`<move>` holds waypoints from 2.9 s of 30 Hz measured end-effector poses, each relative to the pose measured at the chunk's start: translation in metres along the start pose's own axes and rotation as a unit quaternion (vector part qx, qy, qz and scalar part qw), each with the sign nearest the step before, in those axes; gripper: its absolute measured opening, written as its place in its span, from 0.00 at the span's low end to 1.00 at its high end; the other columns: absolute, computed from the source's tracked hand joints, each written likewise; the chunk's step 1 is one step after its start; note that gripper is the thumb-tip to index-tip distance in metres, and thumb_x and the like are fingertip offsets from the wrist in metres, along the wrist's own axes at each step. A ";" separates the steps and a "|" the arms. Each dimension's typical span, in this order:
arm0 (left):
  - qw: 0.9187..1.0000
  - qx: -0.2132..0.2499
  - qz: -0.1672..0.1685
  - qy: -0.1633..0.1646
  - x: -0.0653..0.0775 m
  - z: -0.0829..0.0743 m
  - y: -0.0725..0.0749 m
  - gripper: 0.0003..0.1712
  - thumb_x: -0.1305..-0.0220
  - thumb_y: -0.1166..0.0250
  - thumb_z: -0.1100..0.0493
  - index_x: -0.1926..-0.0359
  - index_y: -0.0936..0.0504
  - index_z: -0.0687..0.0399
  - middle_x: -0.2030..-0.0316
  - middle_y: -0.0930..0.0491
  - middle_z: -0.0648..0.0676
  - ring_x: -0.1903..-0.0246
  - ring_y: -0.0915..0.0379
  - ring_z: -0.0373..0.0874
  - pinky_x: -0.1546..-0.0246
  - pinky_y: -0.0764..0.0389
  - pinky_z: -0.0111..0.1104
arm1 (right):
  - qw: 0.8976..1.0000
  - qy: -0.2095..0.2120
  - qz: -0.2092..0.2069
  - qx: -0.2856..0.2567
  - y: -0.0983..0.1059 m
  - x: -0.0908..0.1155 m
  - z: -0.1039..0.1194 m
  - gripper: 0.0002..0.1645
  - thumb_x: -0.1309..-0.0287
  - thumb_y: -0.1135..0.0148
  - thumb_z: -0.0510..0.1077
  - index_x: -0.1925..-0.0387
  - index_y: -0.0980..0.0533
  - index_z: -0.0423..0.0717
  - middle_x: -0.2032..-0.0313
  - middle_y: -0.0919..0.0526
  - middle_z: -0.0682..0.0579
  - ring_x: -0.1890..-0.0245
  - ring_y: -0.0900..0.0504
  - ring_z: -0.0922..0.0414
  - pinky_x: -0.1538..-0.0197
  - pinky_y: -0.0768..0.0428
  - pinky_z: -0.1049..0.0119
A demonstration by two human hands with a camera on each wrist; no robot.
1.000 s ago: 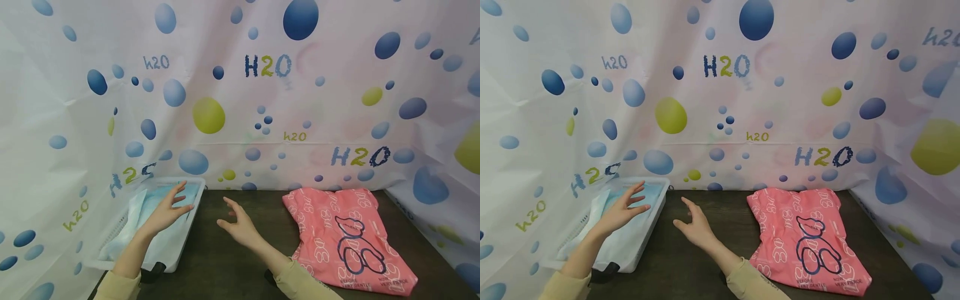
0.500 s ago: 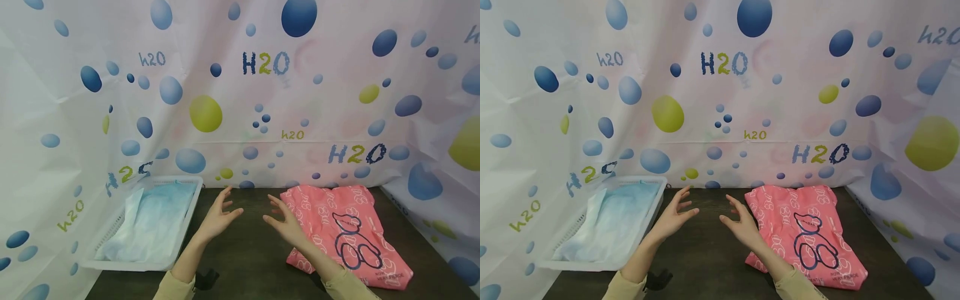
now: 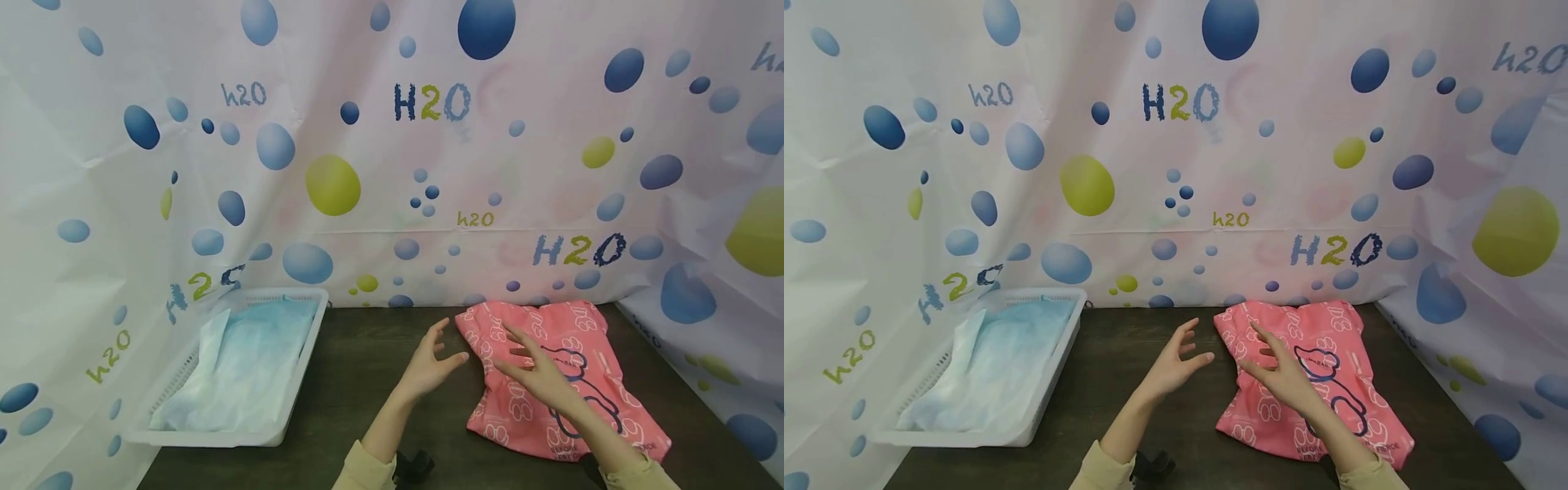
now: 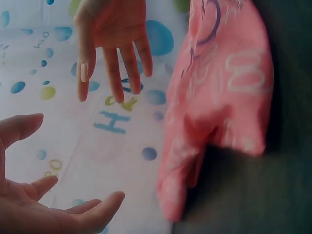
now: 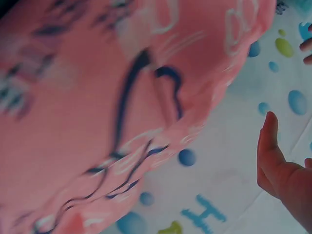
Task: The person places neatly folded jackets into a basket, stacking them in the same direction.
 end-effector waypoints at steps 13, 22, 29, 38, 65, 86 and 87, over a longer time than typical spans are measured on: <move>0.996 0.035 0.001 0.081 -0.016 0.038 -0.068 0.39 0.41 0.32 0.56 0.29 0.35 0.50 0.34 0.41 0.69 0.41 0.36 0.66 0.46 0.29 0.58 | 0.990 -0.071 -0.052 0.112 0.073 0.036 -0.074 0.51 0.34 0.40 0.56 0.23 0.57 0.43 0.35 0.43 0.24 0.41 0.35 0.27 0.52 0.24 0.35; 0.992 0.058 -0.012 0.109 -0.026 0.052 -0.097 0.35 0.44 0.30 0.56 0.34 0.28 0.45 0.35 0.39 0.68 0.39 0.39 0.65 0.44 0.31 0.57 | 0.979 -0.110 -0.110 0.135 0.108 0.046 -0.124 0.53 0.34 0.42 0.59 0.27 0.54 0.32 0.37 0.44 0.22 0.39 0.45 0.23 0.48 0.38 0.27; 0.989 0.094 0.041 0.109 -0.034 0.063 -0.099 0.35 0.40 0.31 0.55 0.31 0.30 0.42 0.32 0.43 0.66 0.43 0.33 0.58 0.47 0.25 0.51 | 0.980 -0.200 0.011 0.011 0.119 0.033 -0.150 0.54 0.32 0.48 0.62 0.24 0.65 0.39 0.33 0.58 0.24 0.38 0.49 0.28 0.46 0.34 0.37; 0.974 0.159 0.127 0.103 -0.044 0.071 -0.110 0.33 0.37 0.33 0.58 0.32 0.29 0.39 0.35 0.35 0.52 0.48 0.26 0.49 0.46 0.23 0.45 | 0.969 -0.234 0.049 -0.055 0.117 0.025 -0.156 0.57 0.34 0.45 0.61 0.24 0.70 0.44 0.32 0.66 0.22 0.44 0.36 0.34 0.54 0.24 0.55; 0.992 0.104 0.037 0.058 -0.044 0.086 -0.119 0.42 0.49 0.26 0.65 0.31 0.30 0.53 0.28 0.46 0.58 0.34 0.44 0.52 0.35 0.37 0.50 | 0.939 -0.214 0.135 -0.232 0.111 0.007 -0.241 0.58 0.48 0.36 0.40 0.31 0.58 0.86 0.34 0.79 0.28 0.55 0.21 0.42 0.53 0.18 0.46; 0.994 0.109 0.031 -0.007 -0.036 0.063 -0.098 0.44 0.47 0.27 0.66 0.30 0.31 0.37 0.28 0.45 0.55 0.33 0.46 0.51 0.36 0.35 0.41 | 0.964 -0.179 0.082 -0.181 0.097 0.038 -0.126 0.53 0.36 0.51 0.33 0.25 0.67 0.72 0.32 0.76 0.29 0.49 0.28 0.41 0.56 0.17 0.57; 0.994 0.107 0.032 -0.013 -0.035 0.061 -0.095 0.44 0.47 0.27 0.66 0.30 0.32 0.37 0.28 0.45 0.55 0.33 0.45 0.51 0.37 0.35 0.40 | 0.962 -0.175 0.086 -0.190 0.096 0.038 -0.122 0.53 0.35 0.51 0.34 0.26 0.67 0.75 0.32 0.77 0.29 0.50 0.26 0.40 0.57 0.17 0.57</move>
Point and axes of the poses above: each hand's wrist, its own x-axis away from the middle knuckle, its own y-axis out of the back of the hand, z = x × y, the point moved 3 cm from there along -x, towards the middle knuckle
